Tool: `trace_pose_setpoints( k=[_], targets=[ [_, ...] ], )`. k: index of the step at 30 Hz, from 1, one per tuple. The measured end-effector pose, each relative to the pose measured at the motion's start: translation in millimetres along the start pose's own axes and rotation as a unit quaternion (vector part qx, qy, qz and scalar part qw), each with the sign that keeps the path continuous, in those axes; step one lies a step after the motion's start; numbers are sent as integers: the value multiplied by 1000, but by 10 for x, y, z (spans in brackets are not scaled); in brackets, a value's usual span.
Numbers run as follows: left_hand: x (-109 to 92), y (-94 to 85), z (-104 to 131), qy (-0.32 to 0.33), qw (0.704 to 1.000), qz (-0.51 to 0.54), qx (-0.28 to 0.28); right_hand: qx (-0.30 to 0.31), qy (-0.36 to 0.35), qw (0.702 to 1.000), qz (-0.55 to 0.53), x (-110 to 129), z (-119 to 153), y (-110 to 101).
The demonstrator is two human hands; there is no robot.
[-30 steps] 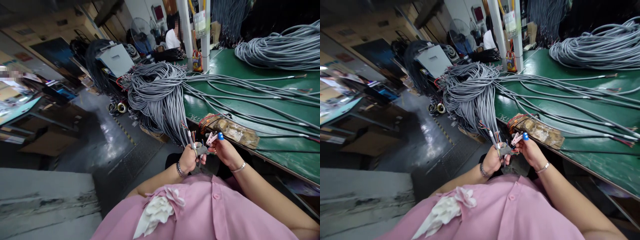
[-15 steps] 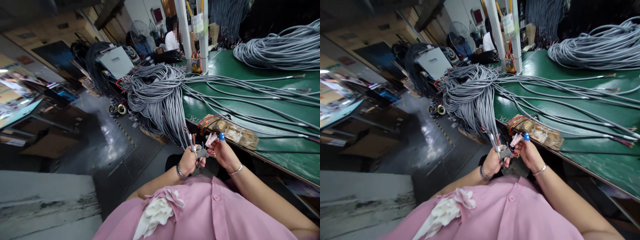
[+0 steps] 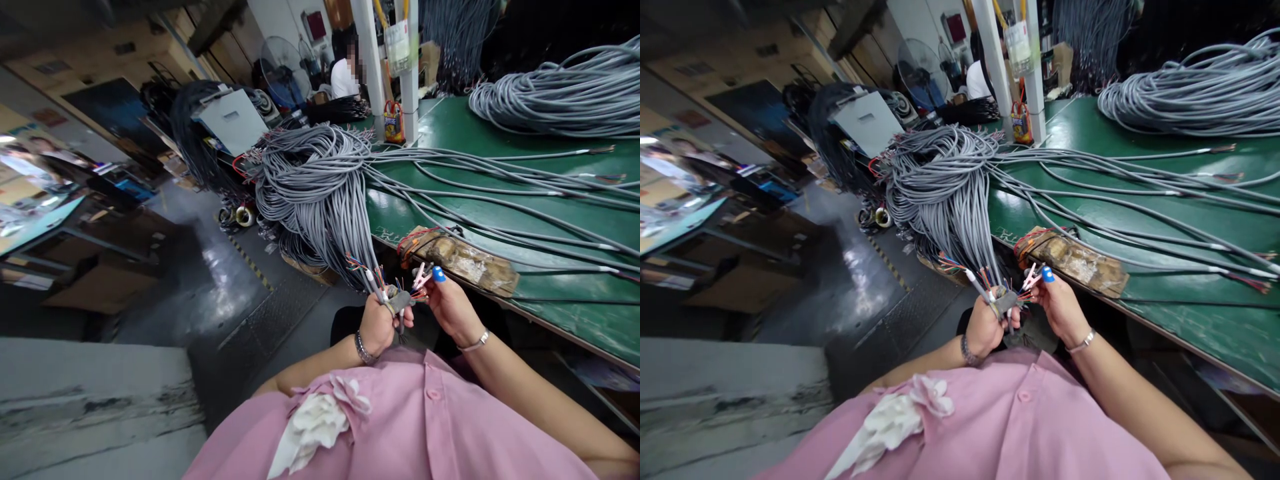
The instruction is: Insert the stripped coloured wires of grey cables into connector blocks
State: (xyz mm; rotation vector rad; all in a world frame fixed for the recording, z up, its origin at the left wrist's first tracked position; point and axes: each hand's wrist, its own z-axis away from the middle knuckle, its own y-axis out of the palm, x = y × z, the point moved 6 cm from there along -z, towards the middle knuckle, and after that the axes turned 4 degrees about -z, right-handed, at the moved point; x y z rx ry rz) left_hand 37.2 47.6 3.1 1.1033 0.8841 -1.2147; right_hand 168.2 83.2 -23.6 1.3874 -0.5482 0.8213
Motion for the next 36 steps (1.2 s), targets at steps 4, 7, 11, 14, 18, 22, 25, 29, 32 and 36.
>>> trace_pose_setpoints(
  k=[4,7,11,14,18,22,25,29,32,36],
  targets=[
    [19,6,-17,3,1000,3,3,-21,-34,999,26,-8,-37,-50],
    [42,-4,-32,4,1000,4,2,21,31,998,-41,-74,-72,36],
    [77,-25,-60,8,1000,0,-2,7,44,994,-100,-67,-99,95],
    [106,-35,-69,9,1000,-7,2,-11,36,993,-112,-71,-106,98],
    [124,-50,-48,7,1000,-12,10,26,48,990,-126,-85,-76,86],
    [113,-82,-2,17,999,-30,23,109,119,984,-77,-90,34,64],
    [123,-104,31,31,996,-66,43,137,153,979,3,-65,134,59],
    [115,-101,63,38,990,-111,74,151,126,978,74,11,233,169],
    [57,-27,80,23,979,-145,140,151,94,977,113,36,285,240],
    [38,32,79,-30,958,-190,213,149,62,970,184,51,311,215]
  ],
)
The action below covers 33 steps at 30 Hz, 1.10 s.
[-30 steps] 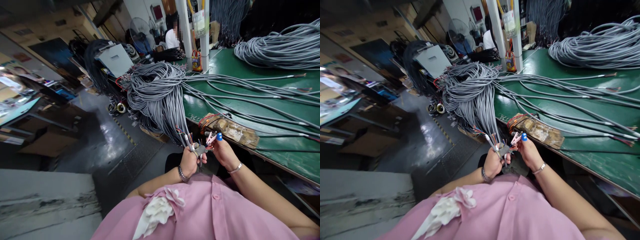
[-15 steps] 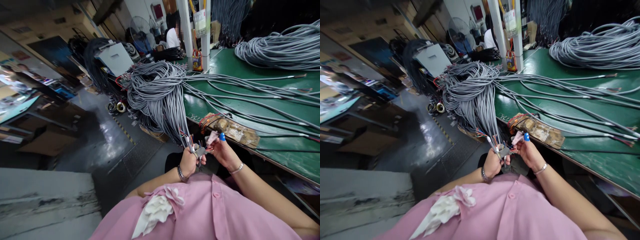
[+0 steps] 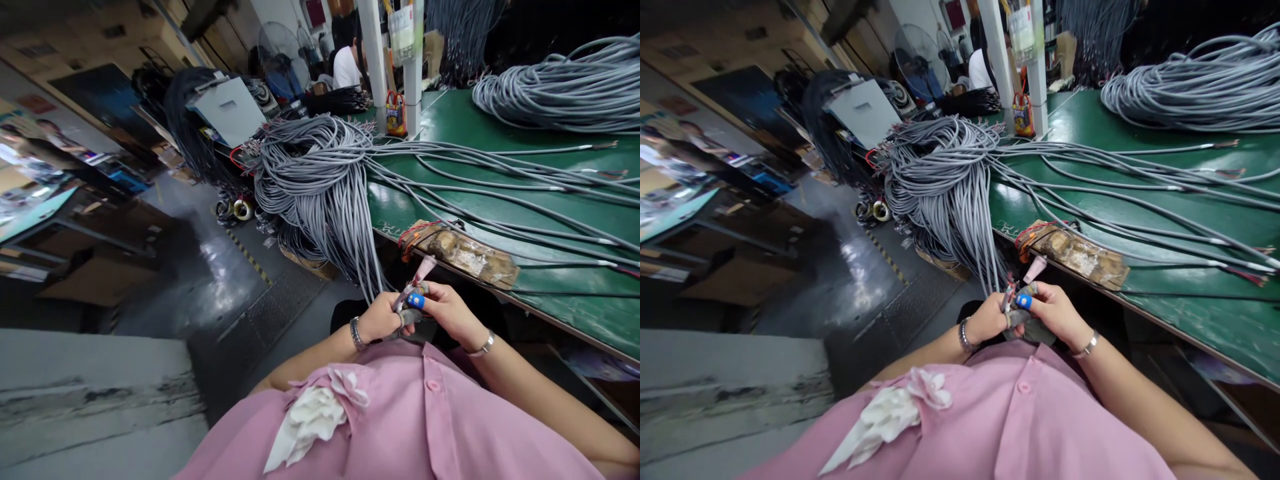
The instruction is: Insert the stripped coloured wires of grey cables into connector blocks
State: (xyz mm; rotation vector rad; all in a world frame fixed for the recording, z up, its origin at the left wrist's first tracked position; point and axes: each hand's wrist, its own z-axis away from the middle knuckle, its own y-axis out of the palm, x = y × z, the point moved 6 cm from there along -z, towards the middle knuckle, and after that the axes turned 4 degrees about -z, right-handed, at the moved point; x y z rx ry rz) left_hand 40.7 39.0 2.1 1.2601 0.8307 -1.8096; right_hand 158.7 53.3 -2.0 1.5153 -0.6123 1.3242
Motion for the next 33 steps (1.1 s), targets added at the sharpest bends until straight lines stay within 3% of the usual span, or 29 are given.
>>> trace_pose_setpoints(
  k=[2,7,9,13,19,25,33],
  targets=[
    [27,-23,-15,-9,1000,11,-9,-8,1,1000,22,-12,16,-59],
    [150,-119,-36,10,989,77,-125,-57,62,996,1,-174,92,-172],
    [182,-127,-39,18,984,97,-151,-88,49,995,-3,-206,122,-152],
    [174,-124,-36,31,985,91,-143,-120,-11,992,-27,-142,130,-28],
    [149,-114,13,47,996,32,-64,-64,-6,996,-58,-40,43,153],
    [255,-168,-3,32,981,114,-151,-104,2,994,-40,-57,7,106],
    [249,-172,-18,32,964,179,-193,-131,-7,991,-16,-136,18,13]
  ],
)
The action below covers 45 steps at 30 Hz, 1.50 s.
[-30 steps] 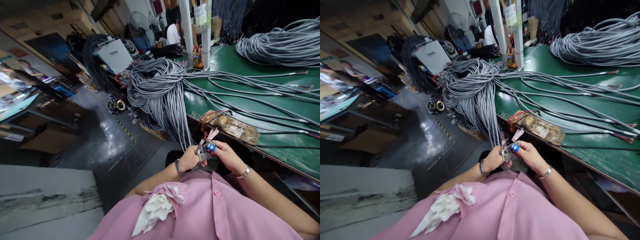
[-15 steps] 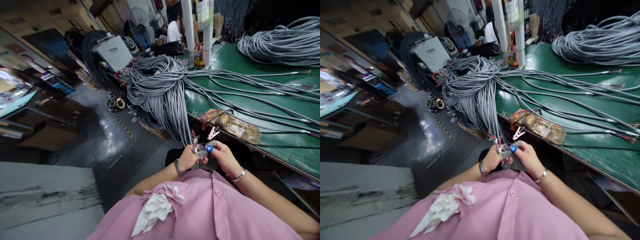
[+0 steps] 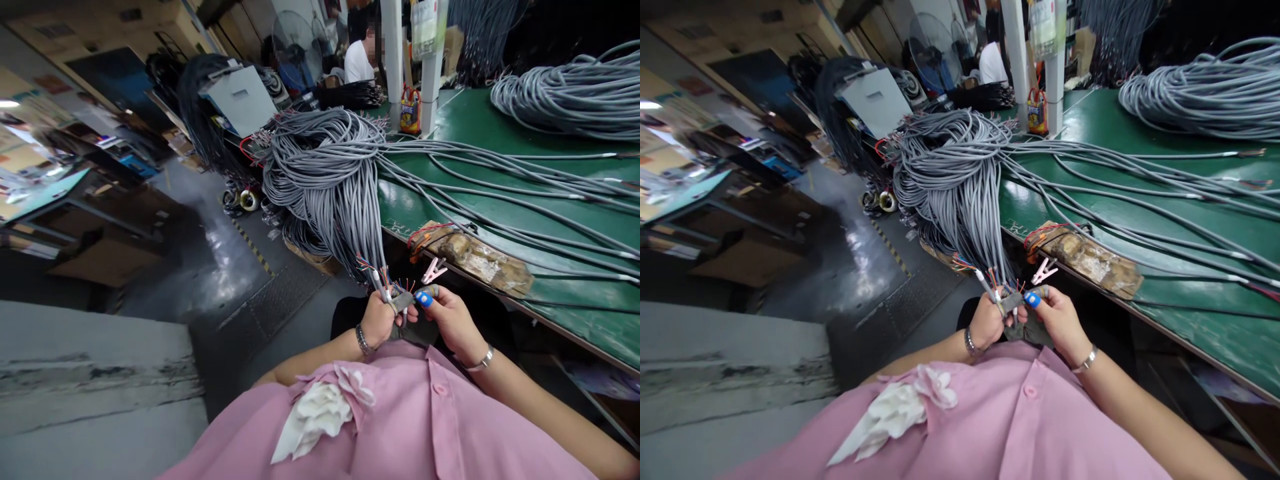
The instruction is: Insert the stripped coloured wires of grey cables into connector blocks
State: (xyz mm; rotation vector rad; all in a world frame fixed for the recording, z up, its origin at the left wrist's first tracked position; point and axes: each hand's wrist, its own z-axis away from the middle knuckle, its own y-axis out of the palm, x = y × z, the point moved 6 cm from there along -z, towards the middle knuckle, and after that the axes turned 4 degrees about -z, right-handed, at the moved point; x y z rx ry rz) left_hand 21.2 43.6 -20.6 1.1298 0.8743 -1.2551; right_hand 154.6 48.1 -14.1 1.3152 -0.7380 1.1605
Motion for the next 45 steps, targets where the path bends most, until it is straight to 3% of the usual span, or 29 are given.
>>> trace_pose_setpoints(
  k=[8,13,16,20,24,29,36,40,45],
  targets=[
    [-25,24,1,4,999,18,-26,-6,1,1000,11,-8,8,-36],
    [-56,15,14,9,1000,17,-22,30,-5,999,-10,-17,53,-76],
    [-118,14,26,15,1000,19,6,30,0,996,-81,-50,-12,-201],
    [-176,93,0,1,997,8,82,19,60,985,-158,-105,-211,-310],
    [-180,171,-90,-15,995,9,103,51,50,988,-134,-58,-349,-219],
    [-142,225,-168,-28,992,4,121,-3,-25,996,-89,23,-374,-173],
    [-69,189,-195,-26,991,-3,128,-9,30,979,-200,11,-434,-108],
    [-33,181,-206,-39,992,-15,121,-25,22,979,-201,10,-433,-119],
    [-30,166,-178,-48,992,-23,113,7,25,983,-182,2,-411,-112]
  ],
)
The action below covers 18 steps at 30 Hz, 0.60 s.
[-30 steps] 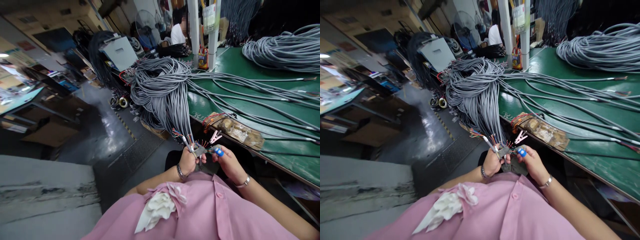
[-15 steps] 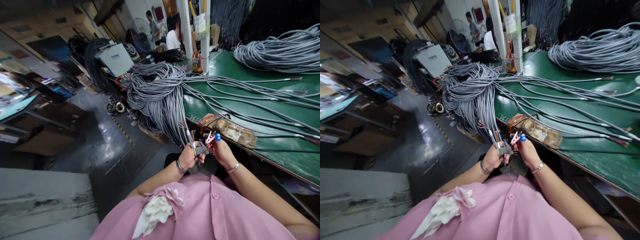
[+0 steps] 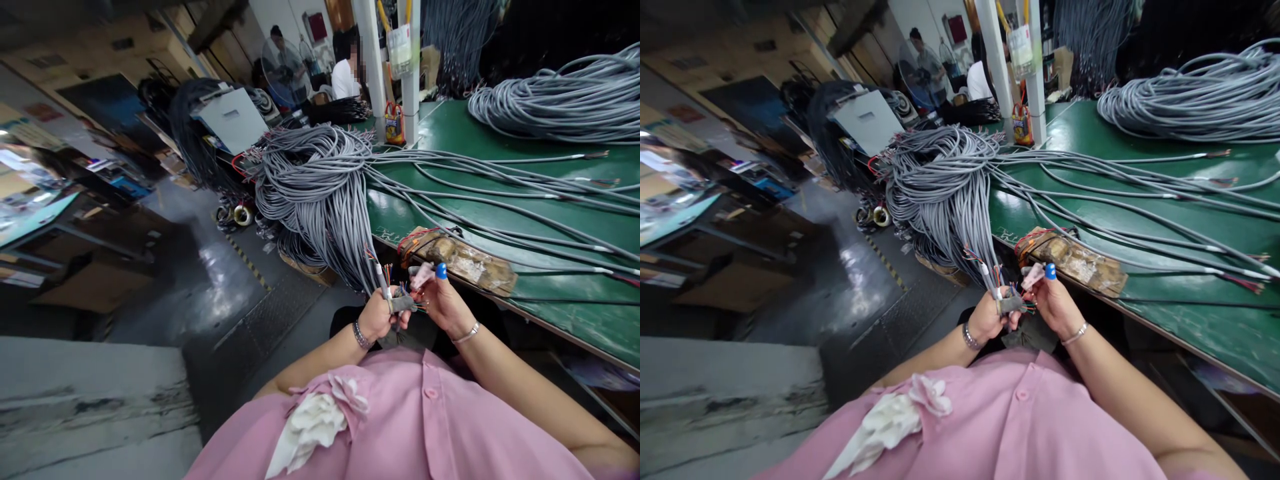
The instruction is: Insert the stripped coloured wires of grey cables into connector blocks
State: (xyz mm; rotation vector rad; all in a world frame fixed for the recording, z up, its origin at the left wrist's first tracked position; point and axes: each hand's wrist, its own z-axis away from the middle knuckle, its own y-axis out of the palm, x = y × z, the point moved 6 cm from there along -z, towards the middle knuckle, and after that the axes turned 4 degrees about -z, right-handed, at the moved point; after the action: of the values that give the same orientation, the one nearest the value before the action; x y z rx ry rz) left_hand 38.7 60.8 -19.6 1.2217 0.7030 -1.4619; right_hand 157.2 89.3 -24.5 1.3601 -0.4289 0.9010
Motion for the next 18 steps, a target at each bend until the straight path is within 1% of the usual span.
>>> trace_pose_setpoints(
  k=[3,6,9,14,18],
  targets=[
    [-18,-10,60,3,1000,-7,2,8,15,1000,-6,-10,-3,-36],
    [-47,-23,125,15,1000,-3,10,20,35,998,-39,-11,0,-49],
    [-73,-38,163,24,1000,12,7,24,32,998,-53,20,16,-35],
    [-119,-18,162,36,998,35,-34,0,-6,998,-62,33,34,-34],
    [-127,32,149,38,995,52,-73,0,3,997,-81,-13,28,-33]
  ],
)
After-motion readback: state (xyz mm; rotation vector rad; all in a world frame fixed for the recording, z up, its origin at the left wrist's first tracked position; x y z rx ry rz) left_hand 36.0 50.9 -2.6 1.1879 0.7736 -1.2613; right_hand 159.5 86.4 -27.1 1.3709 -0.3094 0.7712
